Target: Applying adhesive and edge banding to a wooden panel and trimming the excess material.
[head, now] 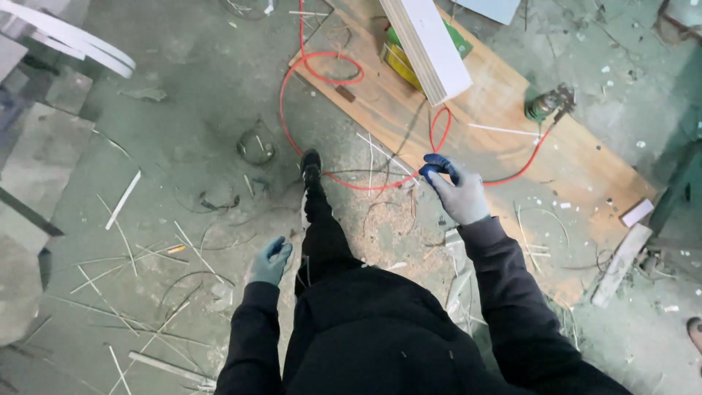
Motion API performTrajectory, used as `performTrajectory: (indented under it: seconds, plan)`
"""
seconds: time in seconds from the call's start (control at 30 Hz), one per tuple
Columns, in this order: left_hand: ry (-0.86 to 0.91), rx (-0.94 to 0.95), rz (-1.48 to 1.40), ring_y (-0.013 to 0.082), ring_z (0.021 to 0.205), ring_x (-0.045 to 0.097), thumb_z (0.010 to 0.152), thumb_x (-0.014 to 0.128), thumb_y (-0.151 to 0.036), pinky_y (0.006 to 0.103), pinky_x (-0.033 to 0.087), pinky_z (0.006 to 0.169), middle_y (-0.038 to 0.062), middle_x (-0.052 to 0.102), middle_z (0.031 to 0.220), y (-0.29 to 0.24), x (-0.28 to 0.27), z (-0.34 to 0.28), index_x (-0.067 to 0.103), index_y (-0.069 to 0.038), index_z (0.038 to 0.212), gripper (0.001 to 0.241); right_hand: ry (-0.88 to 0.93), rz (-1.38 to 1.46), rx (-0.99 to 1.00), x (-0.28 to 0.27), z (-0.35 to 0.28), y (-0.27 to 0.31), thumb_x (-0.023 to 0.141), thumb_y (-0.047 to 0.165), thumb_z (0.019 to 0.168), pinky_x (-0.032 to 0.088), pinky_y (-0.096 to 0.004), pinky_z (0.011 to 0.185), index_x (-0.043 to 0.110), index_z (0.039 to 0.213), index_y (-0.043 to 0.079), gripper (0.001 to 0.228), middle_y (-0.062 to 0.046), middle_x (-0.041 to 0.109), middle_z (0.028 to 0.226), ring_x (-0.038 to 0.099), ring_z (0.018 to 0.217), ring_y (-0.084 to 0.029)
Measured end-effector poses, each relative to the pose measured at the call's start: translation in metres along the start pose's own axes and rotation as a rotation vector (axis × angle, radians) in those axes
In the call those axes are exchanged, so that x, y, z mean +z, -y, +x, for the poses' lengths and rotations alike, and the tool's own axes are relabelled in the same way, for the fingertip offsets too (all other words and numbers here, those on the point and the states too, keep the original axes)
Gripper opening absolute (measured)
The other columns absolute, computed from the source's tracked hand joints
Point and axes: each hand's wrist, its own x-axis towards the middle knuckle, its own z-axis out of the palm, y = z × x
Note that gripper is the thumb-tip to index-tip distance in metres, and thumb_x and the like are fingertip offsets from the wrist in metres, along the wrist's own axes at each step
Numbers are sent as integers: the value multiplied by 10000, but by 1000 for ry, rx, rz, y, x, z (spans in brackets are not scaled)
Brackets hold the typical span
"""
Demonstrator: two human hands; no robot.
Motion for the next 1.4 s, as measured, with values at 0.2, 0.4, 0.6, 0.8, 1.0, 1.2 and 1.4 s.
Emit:
performTrajectory:
  seconds: [0.2, 0.4, 0.6, 0.8, 1.0, 1.2, 1.4]
  plan:
    - [75, 33, 97, 310, 1202, 862, 1022, 910, -566, 478, 727, 997, 102, 889, 1364, -81, -23, 205, 771, -240, 1570, 653, 68, -98, 89, 47, 167, -2, 885, 277, 1106, 577, -555, 1187, 860, 1425, 169, 337, -115, 892, 1283, 797, 1335, -364]
    - [-565, -93, 267, 166, 1341, 796, 1047, 801, -631, 366, 650, 1136, -58, 845, 1435, -263, -219, 372, 718, -370, 1569, 589, 140, -245, 246, 76, 318, -27, 834, 444, 1146, 553, -558, 1240, 807, 1559, 262, 452, -61, 869, 1361, 750, 1397, -351]
    - [-1206, -233, 67, 354, 1211, 805, 918, 988, -661, 456, 656, 1066, 162, 805, 1223, -306, -407, 483, 709, -50, 1376, 813, 229, -347, 239, 75, 399, -10, 808, 355, 1155, 548, -478, 1253, 789, 1555, 178, 438, -82, 852, 1381, 754, 1368, -296]
    - [-1132, -397, -97, 398, 1143, 863, 954, 879, -496, 487, 664, 1053, 171, 884, 1229, -319, -444, 524, 796, -98, 1287, 525, 272, -403, 344, 76, 446, 66, 741, 243, 1174, 508, -424, 1252, 791, 1544, 75, 409, -112, 828, 1448, 726, 1408, -244]
    - [-1179, -286, -670, 441, 1144, 800, 997, 707, -261, 573, 643, 973, 223, 815, 1313, -305, -481, 569, 823, -92, 1239, 317, 286, -564, 222, 67, 476, 47, 785, 258, 1190, 528, -457, 1204, 835, 1532, 79, 388, -123, 848, 1440, 744, 1390, -266]
    - [-968, -398, 454, 336, 1173, 873, 799, 1044, -668, 487, 676, 955, 103, 913, 1246, -240, -505, 557, 870, -166, 1287, 721, 184, -532, 249, 57, 446, 32, 789, 253, 1208, 534, -444, 1190, 816, 1492, 25, 365, -135, 836, 1438, 750, 1369, -277]
    - [-1097, 22, 331, 164, 973, 973, 760, 1257, -334, 382, 773, 818, 61, 991, 1126, -248, -516, 537, 894, -151, 1245, 633, 104, -386, 433, 69, 391, 29, 813, 209, 1111, 552, -367, 1208, 804, 1471, 57, 391, -81, 848, 1384, 766, 1325, -184]
